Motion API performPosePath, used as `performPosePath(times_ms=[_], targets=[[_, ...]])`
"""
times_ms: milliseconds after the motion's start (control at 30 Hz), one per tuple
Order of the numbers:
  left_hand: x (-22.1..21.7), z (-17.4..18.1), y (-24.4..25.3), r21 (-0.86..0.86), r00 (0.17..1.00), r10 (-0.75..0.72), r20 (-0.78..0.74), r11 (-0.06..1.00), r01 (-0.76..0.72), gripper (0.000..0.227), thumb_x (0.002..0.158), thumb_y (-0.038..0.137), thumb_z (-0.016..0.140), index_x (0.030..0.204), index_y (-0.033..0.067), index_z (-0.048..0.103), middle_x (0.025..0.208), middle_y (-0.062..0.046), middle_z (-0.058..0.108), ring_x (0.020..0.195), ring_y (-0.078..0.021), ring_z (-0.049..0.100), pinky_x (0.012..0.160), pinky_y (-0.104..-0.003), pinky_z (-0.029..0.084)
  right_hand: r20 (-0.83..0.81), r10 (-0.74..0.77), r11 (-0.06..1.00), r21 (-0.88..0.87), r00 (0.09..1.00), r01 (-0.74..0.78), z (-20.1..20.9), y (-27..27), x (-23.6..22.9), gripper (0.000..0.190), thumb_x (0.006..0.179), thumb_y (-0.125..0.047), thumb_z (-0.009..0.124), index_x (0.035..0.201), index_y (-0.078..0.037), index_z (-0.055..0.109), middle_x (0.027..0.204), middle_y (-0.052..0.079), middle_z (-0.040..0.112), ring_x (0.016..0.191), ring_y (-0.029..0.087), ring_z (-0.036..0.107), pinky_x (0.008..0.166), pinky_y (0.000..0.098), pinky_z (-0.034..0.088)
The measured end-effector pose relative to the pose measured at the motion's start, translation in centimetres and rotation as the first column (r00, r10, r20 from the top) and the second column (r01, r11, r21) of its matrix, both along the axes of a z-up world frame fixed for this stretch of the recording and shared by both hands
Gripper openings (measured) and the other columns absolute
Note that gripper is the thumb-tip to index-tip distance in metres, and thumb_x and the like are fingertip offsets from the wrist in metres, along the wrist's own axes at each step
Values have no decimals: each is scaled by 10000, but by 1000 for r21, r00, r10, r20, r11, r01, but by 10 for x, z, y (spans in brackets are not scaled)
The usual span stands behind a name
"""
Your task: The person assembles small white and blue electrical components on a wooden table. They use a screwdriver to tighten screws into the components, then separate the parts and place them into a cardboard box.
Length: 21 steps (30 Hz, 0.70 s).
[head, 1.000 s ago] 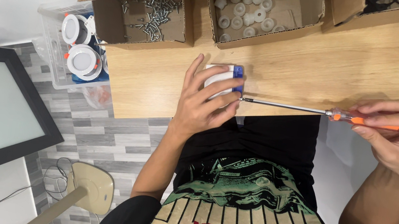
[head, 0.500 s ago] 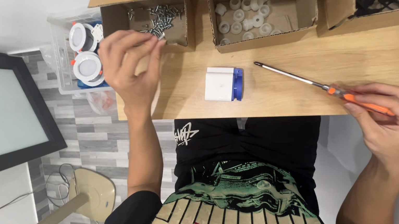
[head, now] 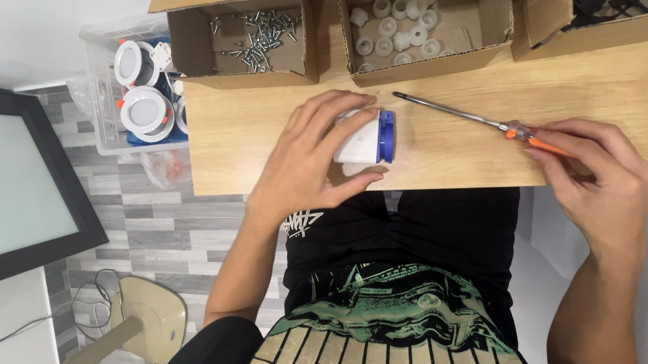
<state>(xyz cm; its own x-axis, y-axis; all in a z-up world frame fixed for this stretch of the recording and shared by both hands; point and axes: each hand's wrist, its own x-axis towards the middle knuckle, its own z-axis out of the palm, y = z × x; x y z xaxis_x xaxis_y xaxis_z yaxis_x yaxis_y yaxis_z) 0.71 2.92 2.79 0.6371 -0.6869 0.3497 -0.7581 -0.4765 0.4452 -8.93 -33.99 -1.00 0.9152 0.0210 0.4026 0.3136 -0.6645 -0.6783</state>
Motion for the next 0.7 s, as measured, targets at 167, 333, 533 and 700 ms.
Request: performPosePath(times_ms=[167,333,533,700], targets=[[-6,1,-1,-35,984,3,-177,999,-10,664,1081,346,753,1594,57,444,1631,-210,502,1534,-425,513,1316,-581,442,86,48,993,-116,995,-38,9,8,13,214,1064,101,979,1226,113,841,1284,252,744,1188,373,716,1089,455,584],[-9,-14,-1,-138,959,-1,-282,990,-40,646,1011,176,726,1591,-10,510,1559,-258,549,1492,-487,517,1241,-621,445,78,243,965,80,967,-249,17,60,30,484,880,-71,940,1328,11,774,1347,234,761,1240,455,735,1076,535,576],[-11,-18,1,-170,950,-46,-308,985,-7,638,986,191,772,1558,8,556,1524,-220,589,1471,-460,555,1230,-612,472,-51,409,911,73,911,-405,9,111,58,867,818,-262,980,1546,14,599,1443,311,686,1283,480,696,1071,585,578],[-15,-29,11,-203,954,-45,-298,979,-18,630,988,227,782,1547,24,573,1513,-203,607,1463,-440,570,1233,-595,478,-122,439,897,109,890,-427,15,120,59,824,820,-152,961,1538,22,598,1363,298,715,1178,448,746,984,540,626]])
